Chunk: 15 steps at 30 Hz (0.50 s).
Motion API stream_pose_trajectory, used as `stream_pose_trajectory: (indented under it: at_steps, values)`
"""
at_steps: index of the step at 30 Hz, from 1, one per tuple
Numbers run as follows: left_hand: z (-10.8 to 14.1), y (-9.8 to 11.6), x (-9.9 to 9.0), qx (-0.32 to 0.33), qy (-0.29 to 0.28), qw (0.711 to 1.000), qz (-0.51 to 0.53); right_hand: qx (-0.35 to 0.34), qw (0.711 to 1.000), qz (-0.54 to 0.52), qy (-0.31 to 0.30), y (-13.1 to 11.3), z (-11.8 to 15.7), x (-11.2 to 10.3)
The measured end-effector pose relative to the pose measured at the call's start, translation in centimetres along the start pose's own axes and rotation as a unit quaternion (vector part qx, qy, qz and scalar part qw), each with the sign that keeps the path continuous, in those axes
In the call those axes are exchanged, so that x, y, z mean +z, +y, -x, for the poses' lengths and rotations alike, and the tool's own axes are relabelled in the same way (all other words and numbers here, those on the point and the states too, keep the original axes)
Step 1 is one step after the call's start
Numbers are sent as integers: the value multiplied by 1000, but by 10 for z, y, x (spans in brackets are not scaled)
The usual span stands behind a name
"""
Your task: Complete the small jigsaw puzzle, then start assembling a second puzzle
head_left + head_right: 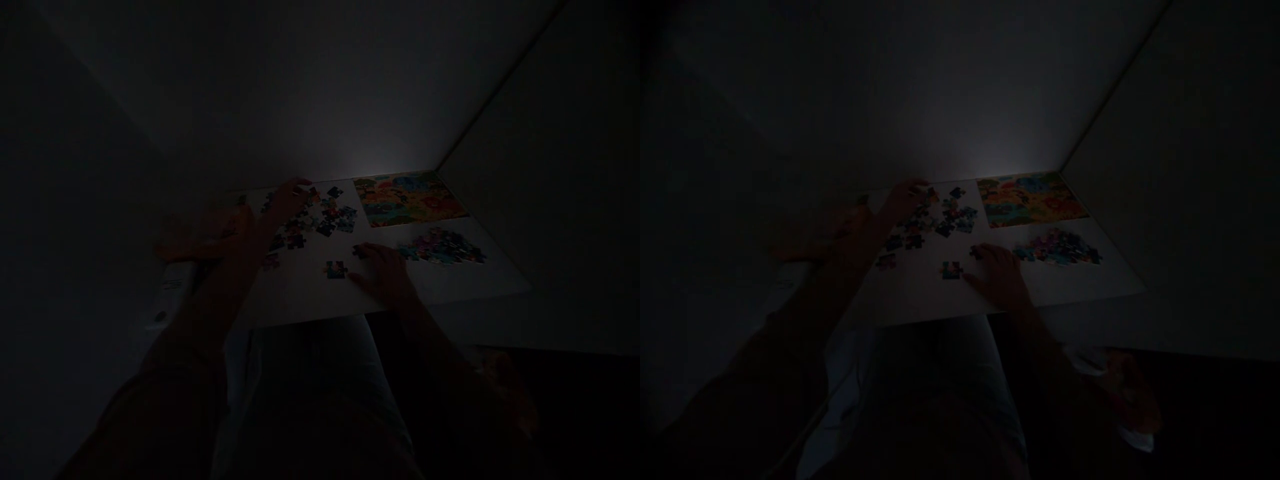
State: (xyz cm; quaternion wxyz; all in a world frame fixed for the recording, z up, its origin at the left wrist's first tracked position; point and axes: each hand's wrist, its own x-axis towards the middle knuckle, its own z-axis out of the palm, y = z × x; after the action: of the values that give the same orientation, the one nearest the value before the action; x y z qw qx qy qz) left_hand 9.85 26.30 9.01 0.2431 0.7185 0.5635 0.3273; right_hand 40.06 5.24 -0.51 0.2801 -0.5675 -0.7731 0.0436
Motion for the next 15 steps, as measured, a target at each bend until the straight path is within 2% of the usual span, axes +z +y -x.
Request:
stream_pose_trajectory:
  at_steps: [4, 7, 9, 12, 15]
  values:
    - [96, -2, -10, 4, 36, 998, 55, -18, 1000, 8, -13, 3, 0, -2]
    - [175, -10, -4, -16, 45, 998, 28, -45, 999, 12, -25, 9, -1, -3]
    - [217, -14, 4, -52, 55, 997, 9, -68, 997, 19, -30, 13, 0, -2]
    - [258, -16, 14, -48, 67, 996, -45, -103, 994, 18, -45, 15, 2, -2]
    - [276, -15, 14, -3, 57, 992, -116, -108, 993, 11, -45, 11, 4, 0]
